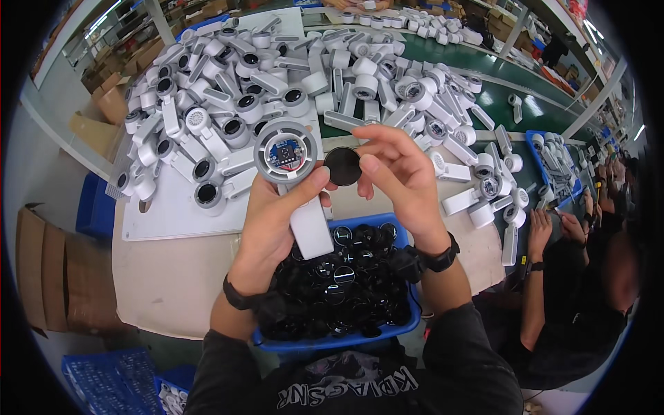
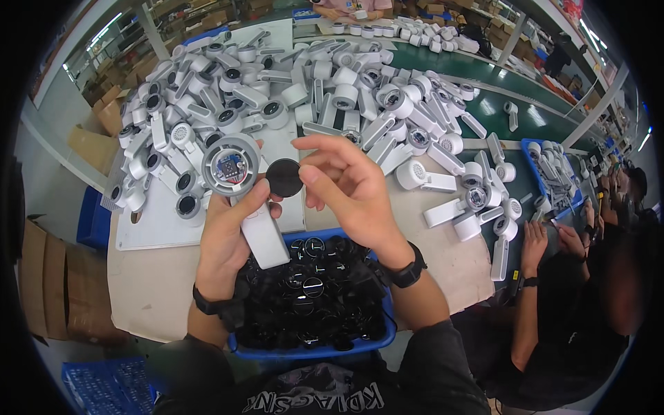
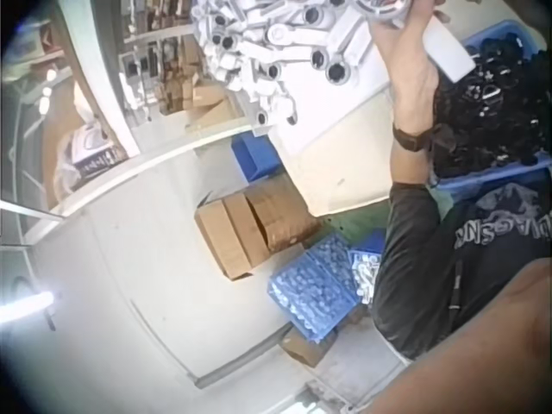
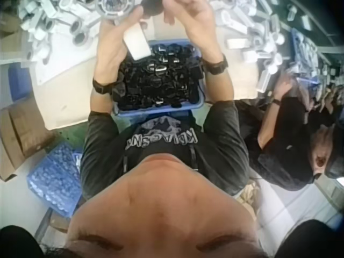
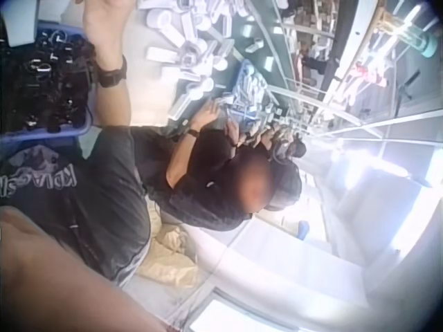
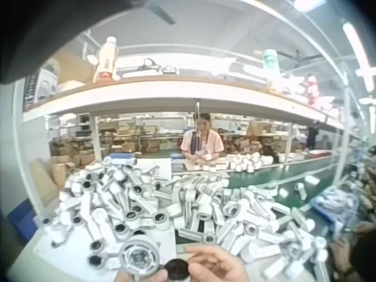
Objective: The person picks up a white handheld fan, uses a small tool to adjust a component inside the head, and presses a black circular cover onto it by hand. They then place the assembled fan onto a pile and repeat the process with another unit.
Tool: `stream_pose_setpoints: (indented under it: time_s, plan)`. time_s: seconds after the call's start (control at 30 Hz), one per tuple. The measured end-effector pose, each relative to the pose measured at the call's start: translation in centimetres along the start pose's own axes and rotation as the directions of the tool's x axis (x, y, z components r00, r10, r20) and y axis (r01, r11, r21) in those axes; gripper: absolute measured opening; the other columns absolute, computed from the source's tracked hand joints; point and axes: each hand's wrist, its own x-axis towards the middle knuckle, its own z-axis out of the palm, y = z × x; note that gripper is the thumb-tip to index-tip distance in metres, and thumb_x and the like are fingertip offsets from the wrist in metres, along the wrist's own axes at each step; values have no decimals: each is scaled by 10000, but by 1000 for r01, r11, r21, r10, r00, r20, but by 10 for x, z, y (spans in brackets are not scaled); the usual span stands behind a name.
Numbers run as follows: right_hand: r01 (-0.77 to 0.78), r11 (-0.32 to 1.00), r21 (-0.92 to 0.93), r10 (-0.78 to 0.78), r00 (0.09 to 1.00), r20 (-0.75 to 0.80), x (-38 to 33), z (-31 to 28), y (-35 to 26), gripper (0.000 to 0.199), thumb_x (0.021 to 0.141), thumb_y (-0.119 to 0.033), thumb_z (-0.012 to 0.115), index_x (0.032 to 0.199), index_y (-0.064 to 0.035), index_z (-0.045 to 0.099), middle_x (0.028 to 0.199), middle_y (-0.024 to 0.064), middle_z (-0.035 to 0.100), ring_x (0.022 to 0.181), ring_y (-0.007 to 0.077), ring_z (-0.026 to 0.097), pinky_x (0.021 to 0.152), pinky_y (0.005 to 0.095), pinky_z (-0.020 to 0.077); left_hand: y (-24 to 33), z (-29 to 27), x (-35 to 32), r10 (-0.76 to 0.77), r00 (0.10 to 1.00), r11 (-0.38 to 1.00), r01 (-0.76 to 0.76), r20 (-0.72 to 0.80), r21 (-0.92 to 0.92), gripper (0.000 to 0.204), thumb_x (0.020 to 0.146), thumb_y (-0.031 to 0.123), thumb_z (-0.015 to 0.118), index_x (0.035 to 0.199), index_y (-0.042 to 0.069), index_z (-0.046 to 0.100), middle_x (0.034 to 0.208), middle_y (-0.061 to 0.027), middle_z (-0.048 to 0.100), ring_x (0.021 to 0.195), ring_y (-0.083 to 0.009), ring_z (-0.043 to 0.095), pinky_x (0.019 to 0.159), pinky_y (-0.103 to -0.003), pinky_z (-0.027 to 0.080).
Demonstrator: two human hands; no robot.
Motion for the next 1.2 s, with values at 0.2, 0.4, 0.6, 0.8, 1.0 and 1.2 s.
stream_pose_setpoints:
  time_s: [0.2, 0.4, 0.6, 0.8, 1.0, 1.2]
  plan:
    - [78, 997, 12, -77, 994, -75, 1, -17, -24, 373, 948, -69, 588, 1301, 18, 501, 974, 87, 657, 670, 113, 588, 586, 240, 453, 5, 4, 3, 14, 996, 996, -6, -84, 87, 318, 877, 105, 711, 1142, -22, 592, 1117, -149, 673, 862, -166, 651, 682, -284, 523]
    - [279, 808, 520, -365, 928, 71, -23, -60, -54, 439, 963, -161, 558, 1366, -41, 430, 819, 134, 558, 544, 148, 492, 490, 257, 392, -1, 1, 6, 0, 999, 997, 5, -54, 80, 491, 919, 98, 648, 1357, 5, 447, 1128, -166, 645, 875, -165, 621, 683, -296, 535]
    - [305, 684, 662, -468, 880, 79, -51, -73, -86, 395, 954, -203, 598, 1304, -81, 463, 837, 67, 516, 535, 145, 462, 456, 266, 354, -3, 1, 1, -11, 998, 1000, 10, -61, -20, 553, 929, 167, 653, 1398, 14, 403, 1121, -179, 632, 831, -167, 623, 648, -288, 530]
    - [369, 794, 483, -400, 916, -40, -107, -93, -107, 331, 919, -151, 649, 1196, -110, 472, 826, 36, 527, 544, 172, 520, 488, 296, 420, 25, -5, -38, 191, 797, 776, 234, 572, -585, 702, 958, 268, 612, 1471, 3, 213, 1061, -159, 589, 692, -173, 598, 586, -307, 508]
    - [-143, 990, 18, 129, 820, -558, -222, -123, -104, 451, 795, -303, 770, 1040, -42, 496, 781, 4, 453, 659, 112, 496, 511, 250, 366, 53, 39, -57, 278, 230, 780, 513, 933, -359, 503, 916, 144, 670, 1327, 95, 385, 1173, -145, 677, 862, -300, 716, 663, -295, 586]
    - [-819, 573, -27, 789, 561, -251, -317, -153, -79, 286, 809, -130, 755, 1009, 33, 633, 752, -5, 604, 659, 59, 552, 616, 188, 435, 29, 49, -73, 249, 247, 807, 482, 936, -342, 327, 915, 63, 632, 1199, 72, 471, 1134, -178, 666, 812, -229, 710, 607, -271, 572]
